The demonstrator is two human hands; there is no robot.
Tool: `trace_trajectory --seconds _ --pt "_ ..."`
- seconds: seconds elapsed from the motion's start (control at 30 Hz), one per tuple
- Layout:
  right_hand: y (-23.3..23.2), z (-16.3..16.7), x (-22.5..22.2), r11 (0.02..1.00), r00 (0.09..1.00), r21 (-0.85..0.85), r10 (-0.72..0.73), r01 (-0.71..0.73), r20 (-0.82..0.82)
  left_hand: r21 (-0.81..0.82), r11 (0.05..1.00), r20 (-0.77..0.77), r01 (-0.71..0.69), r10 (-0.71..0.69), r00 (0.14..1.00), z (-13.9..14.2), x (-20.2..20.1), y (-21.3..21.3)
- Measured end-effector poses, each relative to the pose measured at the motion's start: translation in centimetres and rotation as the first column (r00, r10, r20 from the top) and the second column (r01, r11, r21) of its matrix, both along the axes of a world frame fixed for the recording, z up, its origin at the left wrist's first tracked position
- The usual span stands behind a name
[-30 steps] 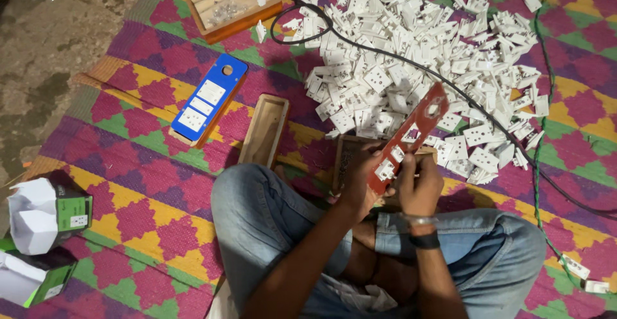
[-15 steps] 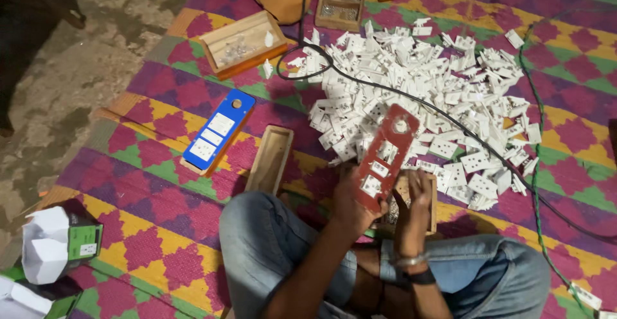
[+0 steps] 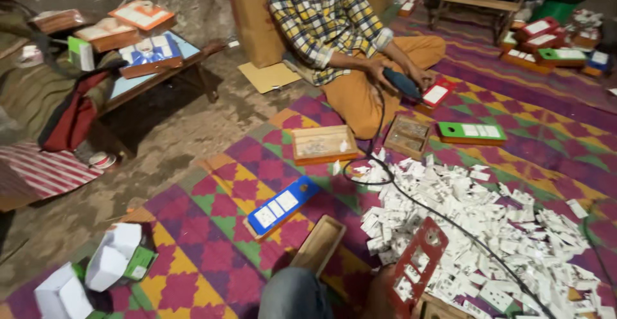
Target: The person sits on a mat and assembles electrical switchboard components by inserting white plastic modules into a blue plastic frame and securing them with screws. The person then switches to a red frame and continues the same assembly process.
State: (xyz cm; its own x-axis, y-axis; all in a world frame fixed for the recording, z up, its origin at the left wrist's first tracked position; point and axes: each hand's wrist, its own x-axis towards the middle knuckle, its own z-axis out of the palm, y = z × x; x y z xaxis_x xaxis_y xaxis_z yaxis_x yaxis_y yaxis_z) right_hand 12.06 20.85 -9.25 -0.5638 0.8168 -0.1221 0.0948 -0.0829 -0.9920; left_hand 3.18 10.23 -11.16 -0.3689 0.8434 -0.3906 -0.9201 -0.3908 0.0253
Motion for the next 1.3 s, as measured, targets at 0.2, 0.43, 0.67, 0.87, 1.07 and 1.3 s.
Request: trace_trajectory --seconds 0.2,0.43,0.67,0.87,1.07,1.3 --pt "-1.4 -1.4 3.0 1.000 0.998 0.029 -0.005 0.003 0.057 -0.017 1.000 -0.026 0.015 -0.016 1.000 -0.4 0.5 0.7" --pt "1.1 0.8 1.2 0.998 0.996 0.056 0.001 -0.006 0.089 -0.043 0.999 -0.048 0.014 -0.016 0.999 1.2 0.2 0.6" --pt "0.9 0.0 8.0 0.990 0.997 0.134 0.032 -0.041 0.067 -0.114 0.993 -0.100 0.038 -0.049 0.994 -0.5 2.6 -0.8" --pt "1.1 -0.3 8.8 0.996 0.999 0.074 -0.044 0.045 -0.007 -0.283 0.942 -0.241 0.183 -0.255 0.937 0.1 4.2 -1.1" --pt "-0.5 1.9 8.3 1.000 0.997 0.012 0.010 -0.009 -0.071 -0.363 0.914 -0.546 0.181 -0.366 0.753 2.7 5.2 -2.3" --pt "0.0 1.1 8.8 0.979 0.984 0.171 0.136 -0.115 -0.118 -0.434 0.885 -0.530 0.168 -0.401 0.747 2.0 5.5 -2.1"
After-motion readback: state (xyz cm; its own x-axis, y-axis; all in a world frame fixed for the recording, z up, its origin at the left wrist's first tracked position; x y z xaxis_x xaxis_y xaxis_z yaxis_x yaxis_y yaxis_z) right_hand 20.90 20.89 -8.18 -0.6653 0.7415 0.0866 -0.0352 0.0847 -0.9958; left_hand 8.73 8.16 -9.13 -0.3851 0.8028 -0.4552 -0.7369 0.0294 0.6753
